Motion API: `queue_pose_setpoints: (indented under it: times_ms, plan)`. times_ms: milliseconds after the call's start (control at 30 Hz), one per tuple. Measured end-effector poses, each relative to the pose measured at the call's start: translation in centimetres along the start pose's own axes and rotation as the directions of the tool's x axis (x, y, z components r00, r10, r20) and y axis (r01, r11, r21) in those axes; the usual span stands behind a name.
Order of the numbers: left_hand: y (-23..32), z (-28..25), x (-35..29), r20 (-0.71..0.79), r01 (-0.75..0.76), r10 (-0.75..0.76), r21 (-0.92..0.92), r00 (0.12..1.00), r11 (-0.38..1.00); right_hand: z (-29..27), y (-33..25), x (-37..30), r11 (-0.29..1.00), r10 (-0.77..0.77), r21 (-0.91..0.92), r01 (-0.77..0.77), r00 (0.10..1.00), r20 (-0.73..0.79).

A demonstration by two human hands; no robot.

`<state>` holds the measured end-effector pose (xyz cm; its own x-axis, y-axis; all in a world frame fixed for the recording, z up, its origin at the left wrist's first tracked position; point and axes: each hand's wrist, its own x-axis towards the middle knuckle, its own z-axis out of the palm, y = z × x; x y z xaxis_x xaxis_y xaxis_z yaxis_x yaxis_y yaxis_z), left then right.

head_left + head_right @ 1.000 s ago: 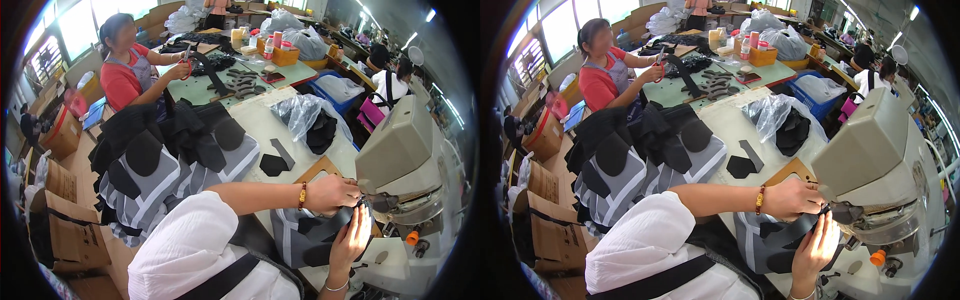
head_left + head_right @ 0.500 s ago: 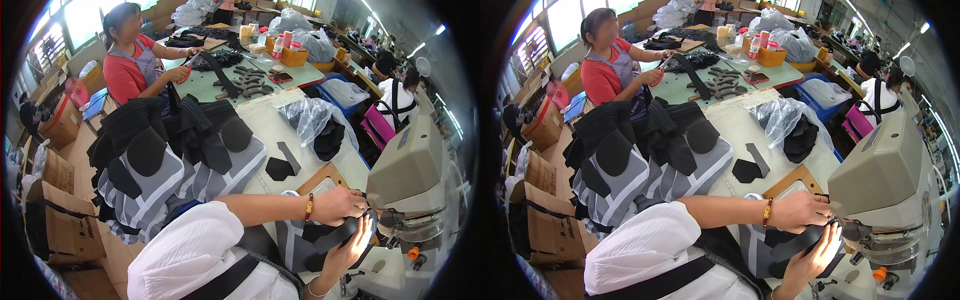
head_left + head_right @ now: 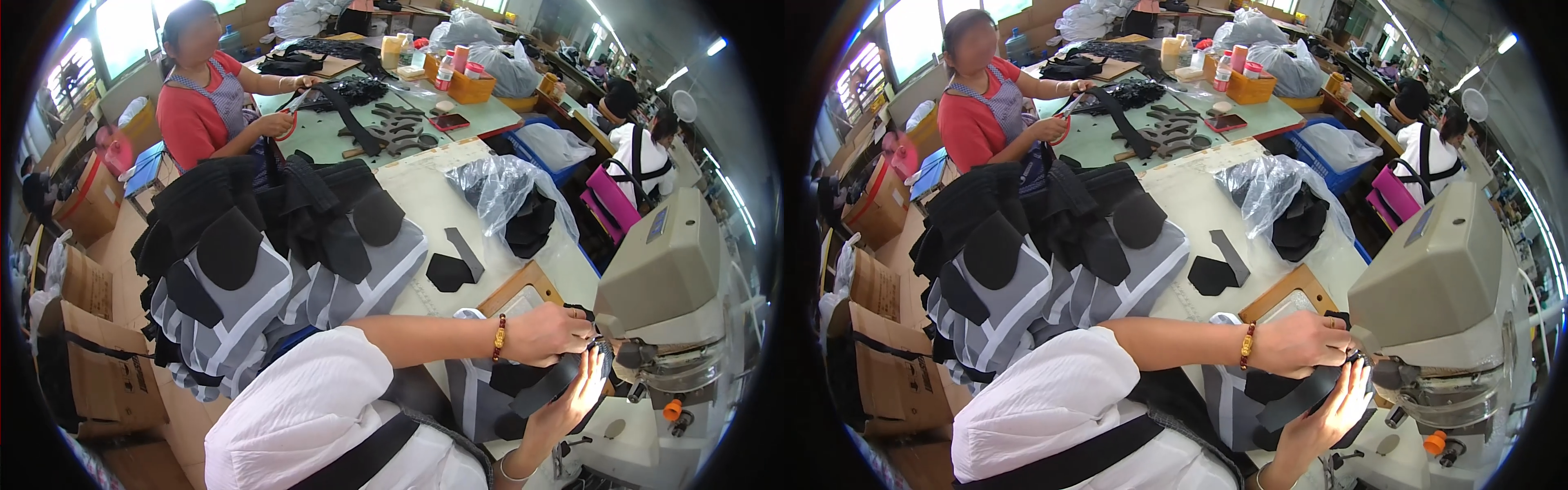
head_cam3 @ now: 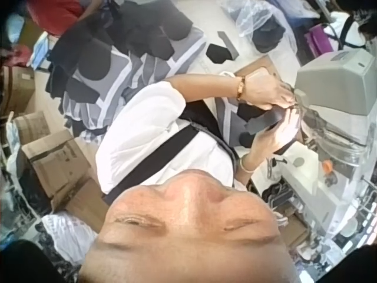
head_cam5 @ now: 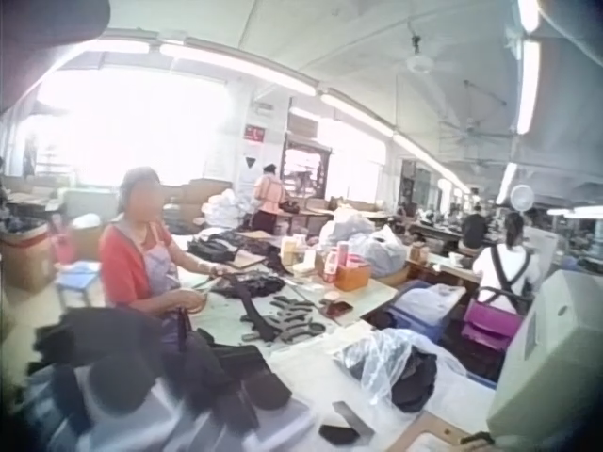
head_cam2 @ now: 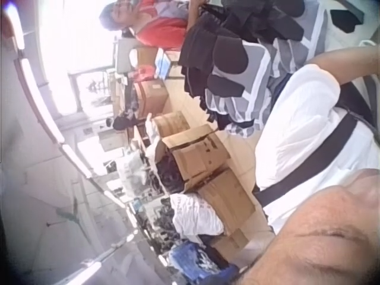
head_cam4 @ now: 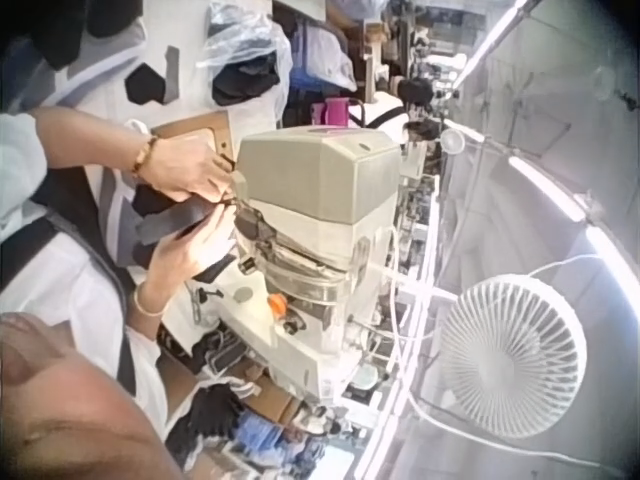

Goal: Sewing and assembling synthetic and textile components of a shoe using an industrial sewing machine.

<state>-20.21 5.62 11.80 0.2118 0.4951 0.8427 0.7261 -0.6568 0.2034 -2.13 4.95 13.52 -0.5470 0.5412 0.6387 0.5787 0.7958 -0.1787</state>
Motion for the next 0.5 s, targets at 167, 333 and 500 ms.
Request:
queue_pose_setpoints:
  times_ms: [167, 333, 500]
  plan:
    - [0.5, -0.6, 0.2, -0.01, 0.021, -0.021, 0.02, 1.0, 1.0, -0.3, 0.9, -0.1, 0.997, -0.067, -0.044, 0.069, 0.997, 0.046]
    - [0.8, 0.1, 0.1, -0.043, 0.032, -0.032, 0.003, 0.999, 0.999, -0.3, 1.1, -0.4, 1.0, -0.012, 0.021, 0.011, 0.999, 0.046]
    - [1.2, 0.1, 0.2, 0.007, 0.026, -0.026, -0.001, 1.0, 1.0, -1.4, 1.5, -0.3, 0.994, -0.106, 0.034, 0.106, 0.994, -0.013]
